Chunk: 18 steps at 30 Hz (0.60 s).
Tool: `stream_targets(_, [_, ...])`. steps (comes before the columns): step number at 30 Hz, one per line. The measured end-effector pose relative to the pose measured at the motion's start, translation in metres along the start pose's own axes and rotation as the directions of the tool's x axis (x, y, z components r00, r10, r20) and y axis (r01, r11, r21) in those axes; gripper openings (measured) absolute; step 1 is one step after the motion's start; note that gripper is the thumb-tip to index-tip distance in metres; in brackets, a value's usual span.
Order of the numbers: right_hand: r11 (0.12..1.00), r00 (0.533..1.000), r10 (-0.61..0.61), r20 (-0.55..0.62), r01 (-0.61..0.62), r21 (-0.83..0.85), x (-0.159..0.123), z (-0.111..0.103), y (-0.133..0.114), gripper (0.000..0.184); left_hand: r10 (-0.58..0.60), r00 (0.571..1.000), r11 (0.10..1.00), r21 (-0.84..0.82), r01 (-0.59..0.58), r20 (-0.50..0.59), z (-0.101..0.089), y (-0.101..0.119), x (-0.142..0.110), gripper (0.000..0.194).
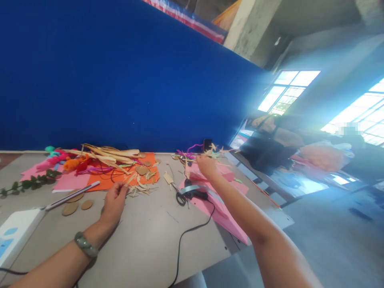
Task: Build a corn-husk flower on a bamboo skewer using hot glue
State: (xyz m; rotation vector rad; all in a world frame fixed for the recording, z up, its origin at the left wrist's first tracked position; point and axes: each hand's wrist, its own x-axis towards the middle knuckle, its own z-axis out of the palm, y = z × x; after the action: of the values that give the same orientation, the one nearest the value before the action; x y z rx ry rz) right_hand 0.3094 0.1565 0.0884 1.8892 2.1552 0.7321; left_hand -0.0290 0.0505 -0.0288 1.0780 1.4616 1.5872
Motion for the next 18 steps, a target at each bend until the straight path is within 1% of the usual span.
stream_targets(2, [0.998, 0.997, 0.064, 0.045, -0.064, -0.001, -0.005, 0.009, 0.011, 0.027, -0.002, 1.0, 1.0, 0.003, 0.002, 0.025, 0.0, 0.0, 0.0, 0.032])
stream_targets(4, [0.994, 0.989, 0.112, 0.094, -0.113, 0.0, -0.008, 0.018, 0.02, 0.025, -0.012, 1.0, 1.0, 0.004, 0.012, 0.025, 0.0, -0.001, 0.001, 0.033])
stream_targets(8, [0.986, 0.97, 0.158, 0.183, -0.164, 0.017, -0.012, 0.033, 0.031, 0.021, -0.016, 1.0, 1.0, -0.015, 0.016, 0.015, 0.0, -0.001, 0.001, 0.038])
stream_targets(13, [0.978, 0.952, 0.183, 0.247, -0.201, 0.052, -0.013, 0.048, 0.036, 0.021, 0.012, 1.0, 1.0, 0.011, -0.012, 0.021, 0.0, 0.004, -0.001, 0.036])
stream_targets(18, [0.967, 0.936, 0.216, 0.279, -0.245, 0.072, -0.012, 0.052, 0.037, 0.023, 0.037, 0.999, 0.999, 0.029, -0.038, 0.028, 0.0, 0.007, -0.001, 0.034])
